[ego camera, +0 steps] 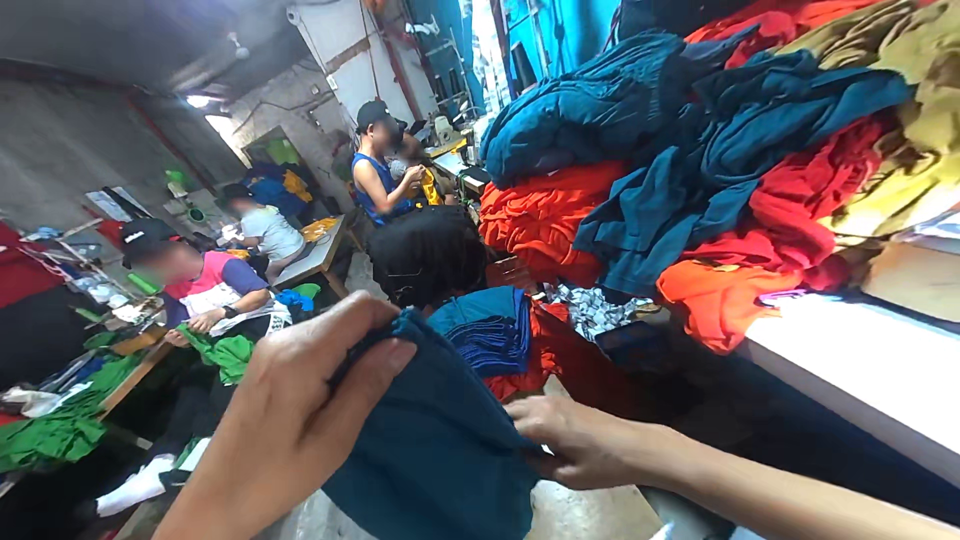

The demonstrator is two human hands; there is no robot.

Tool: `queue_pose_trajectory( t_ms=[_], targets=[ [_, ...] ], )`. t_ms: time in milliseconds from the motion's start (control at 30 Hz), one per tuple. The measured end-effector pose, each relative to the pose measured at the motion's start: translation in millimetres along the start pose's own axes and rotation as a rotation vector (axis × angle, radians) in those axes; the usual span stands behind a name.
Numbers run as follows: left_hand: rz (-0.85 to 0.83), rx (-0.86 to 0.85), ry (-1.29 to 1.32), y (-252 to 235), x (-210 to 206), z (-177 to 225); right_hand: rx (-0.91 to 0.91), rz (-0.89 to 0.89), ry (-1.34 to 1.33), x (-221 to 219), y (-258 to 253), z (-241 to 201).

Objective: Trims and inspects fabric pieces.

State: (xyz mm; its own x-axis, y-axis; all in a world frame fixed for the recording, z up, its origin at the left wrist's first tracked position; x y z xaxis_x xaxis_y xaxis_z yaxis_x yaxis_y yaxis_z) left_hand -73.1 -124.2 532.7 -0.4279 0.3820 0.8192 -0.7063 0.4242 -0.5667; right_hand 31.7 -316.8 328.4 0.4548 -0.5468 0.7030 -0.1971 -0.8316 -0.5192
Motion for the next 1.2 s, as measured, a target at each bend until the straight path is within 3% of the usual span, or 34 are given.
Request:
queue_pose_trajectory(
  t_ms=[233,333,433,733,967,1200],
  targets=[
    [0.094,0.004,0.298,14.5,25.3,-39.8,-0.067,0.160,-0.047,-7.8,43.3,15.1],
    [0.242,0.131,0.354,27.1,25.6,-50.8,-0.111,0.265,-0.110,-1.6,49.2,15.0],
    [0.253,0.260,0.323,44.5,6.8,-63.7,-0.144,0.368,-0.167,12.3,53.1,17.6],
    [0.528,0.464,0.646,51.7,2.3,-83.2,-0.293,0.548,-0.380,36.6,56.3,11.2],
    [0.481,0.392,0.615,48.3,13.8,-79.5,-0.247,0.555,-0.356,33.6,56.8,11.1],
    [0.492,0.444,0.595,45.1,18.3,-80.3,-0.252,0.708,-0.464,28.7,60.8,18.0]
  ],
)
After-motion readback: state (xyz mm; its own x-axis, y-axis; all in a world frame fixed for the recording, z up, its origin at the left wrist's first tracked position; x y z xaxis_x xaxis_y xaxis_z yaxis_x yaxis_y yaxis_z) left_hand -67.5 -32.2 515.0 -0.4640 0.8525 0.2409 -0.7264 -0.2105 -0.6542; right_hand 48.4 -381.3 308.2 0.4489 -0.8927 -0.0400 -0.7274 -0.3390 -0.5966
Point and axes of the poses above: each hand's wrist, its own y-axis away from the middle knuckle, its own x-axis out of the back of the hand, z = x × y, the point moved 2 cm from there along -y, towards the middle knuckle, and after that the axes turned 5 degrees about y, right-handed, at the moved point
